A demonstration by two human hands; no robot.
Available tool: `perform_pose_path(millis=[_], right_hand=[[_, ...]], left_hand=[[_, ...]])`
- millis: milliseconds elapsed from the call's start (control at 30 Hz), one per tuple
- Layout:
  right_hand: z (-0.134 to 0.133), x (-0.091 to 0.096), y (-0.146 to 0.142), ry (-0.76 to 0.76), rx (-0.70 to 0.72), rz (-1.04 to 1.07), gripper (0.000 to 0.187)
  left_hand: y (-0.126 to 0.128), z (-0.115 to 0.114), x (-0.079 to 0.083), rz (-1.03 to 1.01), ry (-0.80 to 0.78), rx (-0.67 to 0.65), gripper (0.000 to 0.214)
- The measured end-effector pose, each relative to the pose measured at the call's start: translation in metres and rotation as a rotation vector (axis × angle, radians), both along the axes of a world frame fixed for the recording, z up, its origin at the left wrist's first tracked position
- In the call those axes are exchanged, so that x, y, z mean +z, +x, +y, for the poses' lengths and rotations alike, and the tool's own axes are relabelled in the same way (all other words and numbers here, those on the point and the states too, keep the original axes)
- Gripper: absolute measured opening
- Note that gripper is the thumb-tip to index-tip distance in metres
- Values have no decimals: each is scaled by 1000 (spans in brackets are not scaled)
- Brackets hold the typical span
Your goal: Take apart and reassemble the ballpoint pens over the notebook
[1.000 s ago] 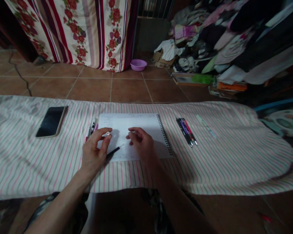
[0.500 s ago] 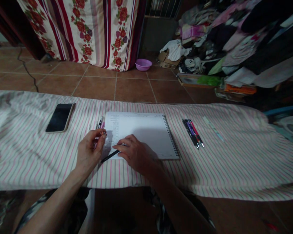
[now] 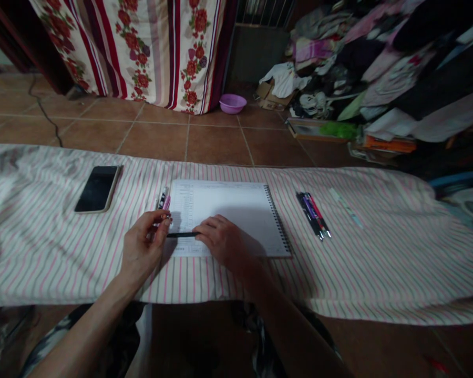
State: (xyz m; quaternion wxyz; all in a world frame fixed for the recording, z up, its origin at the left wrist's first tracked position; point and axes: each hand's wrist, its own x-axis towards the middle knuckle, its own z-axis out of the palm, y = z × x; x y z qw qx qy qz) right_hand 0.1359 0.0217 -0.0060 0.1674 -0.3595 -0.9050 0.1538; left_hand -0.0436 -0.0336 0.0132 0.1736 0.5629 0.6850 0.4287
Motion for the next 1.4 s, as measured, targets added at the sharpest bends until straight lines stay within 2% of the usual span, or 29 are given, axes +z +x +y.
perform_pose_path(millis=[100,367,467,533,600,700,767,900,1000,1233,1400], right_hand=[[3,2,0,-43,-71,55,16],[11,8,-3,-295,-449,226,13],[15,4,-4,-491,-524,383,12],[18,3,-4,-719,-539,574,12],[18,6,-4,-883,-574,718,17],[17,13,-5,-1003,-625,885,19],[15,15,-7,-1057,-628,991,20],[14,13,-10,-1131,-655,1107,30],[14,11,-10,-1140,-675,1149,32],[14,14,-6,-1128,-627,1221,27],[15,12,-5,-1094,-634,1260,28]], left_hand=[[2,1,-1,-12,-4,4,24],[9,3,-4,-75,-19,-16,24],[12,3,-5,-91,-14,-44,24],[14,3,-7,-79,-13,-65,24],[17,2,-8,-60,-19,-82,23],[23,1,-8,-75,-48,-119,24],[28,0,-8,-154,-104,-159,25],[40,3,-6,-430,-251,-226,29],[47,9,-4,-494,-288,-232,27],[49,13,-13,-326,-194,-224,24],[49,12,-20,-251,-224,-222,25]])
